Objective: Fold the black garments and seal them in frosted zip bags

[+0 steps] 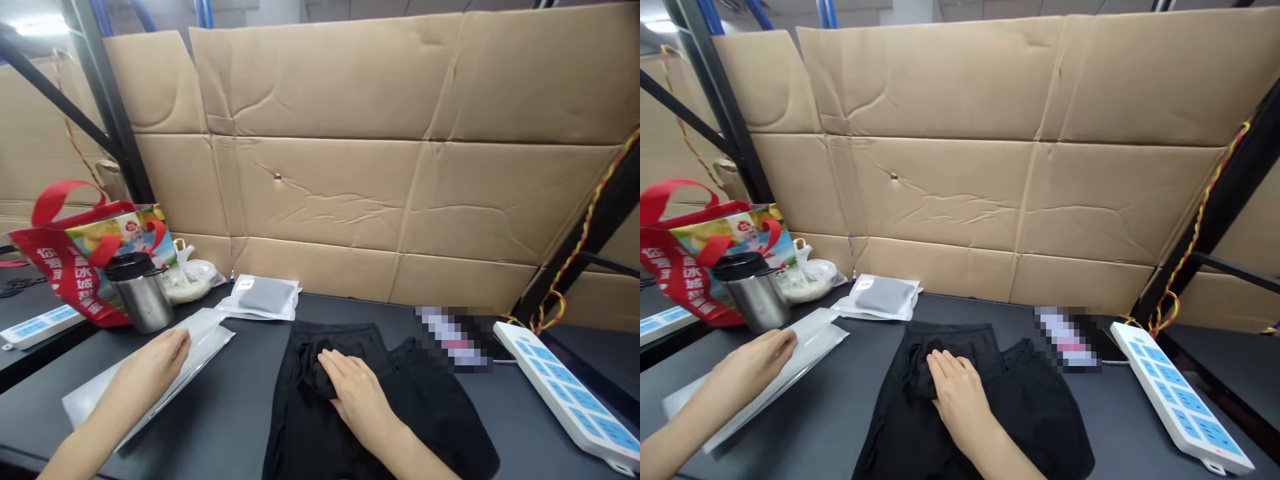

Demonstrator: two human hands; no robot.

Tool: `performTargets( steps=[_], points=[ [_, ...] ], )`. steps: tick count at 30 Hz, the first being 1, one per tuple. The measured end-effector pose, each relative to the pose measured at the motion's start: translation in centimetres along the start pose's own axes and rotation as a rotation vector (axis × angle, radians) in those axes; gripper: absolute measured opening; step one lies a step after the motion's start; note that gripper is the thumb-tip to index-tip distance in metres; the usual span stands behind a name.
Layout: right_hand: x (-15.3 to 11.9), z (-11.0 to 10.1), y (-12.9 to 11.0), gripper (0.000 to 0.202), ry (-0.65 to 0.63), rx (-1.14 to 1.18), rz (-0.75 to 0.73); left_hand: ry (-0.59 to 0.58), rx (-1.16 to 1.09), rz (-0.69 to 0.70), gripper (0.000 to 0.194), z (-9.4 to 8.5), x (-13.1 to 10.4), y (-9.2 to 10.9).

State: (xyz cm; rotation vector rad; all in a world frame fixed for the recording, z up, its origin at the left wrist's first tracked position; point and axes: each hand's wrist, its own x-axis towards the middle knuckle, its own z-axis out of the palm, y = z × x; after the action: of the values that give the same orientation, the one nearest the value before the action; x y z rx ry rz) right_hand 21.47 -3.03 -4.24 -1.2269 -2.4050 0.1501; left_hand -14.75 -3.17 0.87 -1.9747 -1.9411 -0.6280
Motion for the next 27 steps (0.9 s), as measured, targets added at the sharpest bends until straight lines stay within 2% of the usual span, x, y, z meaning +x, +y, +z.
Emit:
performTargets(
  steps=[3, 4, 5, 7, 10, 12, 14, 16, 18, 21, 22, 23, 25, 27],
  points=[
    [0.2, -0.4, 0.6, 0.054, 0.138, 0.258, 0.088, 0.038, -0.116, 0.120, 0.025, -2.2, 0.5, 5.8],
    [0.2, -0.7, 1.0, 0.046, 0.211, 0.381, 0.157, 0.039, -0.179, 0.160, 0.026, -2.4, 0.7, 8.0],
    [0.2, -1.2, 1.5, 0.037, 0.291, 0.506, 0.251, -0.017, -0.232, 0.212, 0.027, -2.2, 0.9, 10.2],
    [-0.1, -2.5, 2.7, 0.032, 0.459, 0.747, 0.476, -0.156, -0.360, 0.275, 0.027, -0.8, 1.3, 14.3],
    [-1.3, -4.8, 4.9, 0.043, 0.660, 1.120, 0.786, -0.301, -0.463, 0.354, 0.024, 2.7, 1.4, 18.8],
    [-2.3, -6.0, 6.1, 0.047, 0.690, 1.372, 0.934, -0.388, -0.533, 0.384, 0.021, 4.8, 1.2, 20.4],
    [-2.9, -6.7, 6.7, 0.047, 0.657, 1.557, 0.993, -0.468, -0.601, 0.404, 0.015, 6.3, 1.0, 21.1],
    [-2.9, -6.8, 6.6, 0.049, 0.620, 1.640, 0.942, -0.532, -0.660, 0.405, 0.011, 7.2, 1.0, 21.1],
    [-2.2, -6.4, 5.8, 0.049, 0.622, 1.601, 0.836, -0.580, -0.716, 0.385, 0.011, 7.7, 1.1, 20.8],
    [-1.1, -5.2, 3.9, 0.044, 0.686, 1.288, 0.612, -0.628, -0.794, 0.350, 0.015, 8.1, 1.5, 20.0],
    [-1.0, -4.7, 3.4, 0.040, 0.643, 1.145, 0.488, -0.629, -0.817, 0.338, 0.016, 8.1, 1.6, 19.8],
    [-1.0, -4.2, 2.9, 0.041, 0.545, 1.005, 0.344, -0.623, -0.839, 0.330, 0.017, 8.2, 1.7, 19.6],
    [-1.6, -3.3, 2.3, 0.056, 0.283, 0.774, 0.090, -0.598, -0.879, 0.326, 0.019, 8.2, 1.8, 19.2],
    [-2.4, -2.6, 2.3, 0.075, 0.092, 0.626, -0.028, -0.577, -0.906, 0.337, 0.020, 8.2, 1.8, 19.0]
  ],
)
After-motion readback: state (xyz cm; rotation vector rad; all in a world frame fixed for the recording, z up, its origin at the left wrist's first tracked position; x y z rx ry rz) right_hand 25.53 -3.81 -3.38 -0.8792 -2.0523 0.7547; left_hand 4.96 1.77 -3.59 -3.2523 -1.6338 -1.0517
